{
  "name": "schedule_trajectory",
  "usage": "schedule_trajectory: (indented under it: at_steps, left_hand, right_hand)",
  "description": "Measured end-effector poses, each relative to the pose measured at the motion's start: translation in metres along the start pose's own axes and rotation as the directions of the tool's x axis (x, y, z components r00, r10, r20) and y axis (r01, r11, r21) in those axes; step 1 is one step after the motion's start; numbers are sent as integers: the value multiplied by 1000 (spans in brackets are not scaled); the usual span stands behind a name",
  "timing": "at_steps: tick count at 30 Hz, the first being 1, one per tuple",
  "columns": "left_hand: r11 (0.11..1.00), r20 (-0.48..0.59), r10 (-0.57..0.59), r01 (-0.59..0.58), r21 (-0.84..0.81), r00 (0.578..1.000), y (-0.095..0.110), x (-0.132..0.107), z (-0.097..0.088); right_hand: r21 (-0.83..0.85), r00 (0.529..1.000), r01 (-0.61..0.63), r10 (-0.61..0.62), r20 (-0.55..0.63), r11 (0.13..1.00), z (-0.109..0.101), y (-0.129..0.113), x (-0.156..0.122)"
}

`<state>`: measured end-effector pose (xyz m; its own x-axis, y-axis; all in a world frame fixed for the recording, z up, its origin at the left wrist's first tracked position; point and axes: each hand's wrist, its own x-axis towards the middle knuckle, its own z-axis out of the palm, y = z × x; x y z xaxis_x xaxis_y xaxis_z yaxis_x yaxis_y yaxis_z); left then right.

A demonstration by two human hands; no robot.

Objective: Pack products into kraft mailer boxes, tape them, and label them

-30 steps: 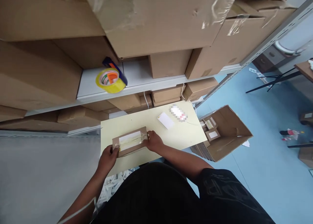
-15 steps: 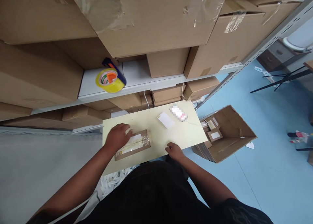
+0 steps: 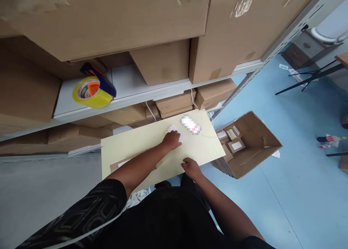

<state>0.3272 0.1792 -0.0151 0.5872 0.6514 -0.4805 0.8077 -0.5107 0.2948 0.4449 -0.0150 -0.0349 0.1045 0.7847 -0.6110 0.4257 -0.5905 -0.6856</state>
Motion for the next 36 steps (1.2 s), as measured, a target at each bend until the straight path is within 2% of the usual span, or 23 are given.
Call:
schedule_trajectory:
  at_steps: [6,15,21,29,36]
  left_hand:
    - [999,14,-20,20,28,1000,-2,7,13]
    - [999,20,-39,39,8,999,8,6,11]
    - [998,34,-66,67,-20,997,7,5,5]
    - [978,19,-185,186,-97,982,-13,7,-9]
    - [967,16,-183,183,-177,983,-24,3,-13]
  right_hand:
    - [-3,1000,-11,11,10,1000,-19,11,11]
    - [-24,999,10,-9,32,1000,-33,14,22]
    - [-22,999,-1,2,41,1000,-32,14,27]
    - [-17,999,-19,20,40,1000,-23,12,25]
    - [-14,999,7,-7,32,1000,-18,3,29]
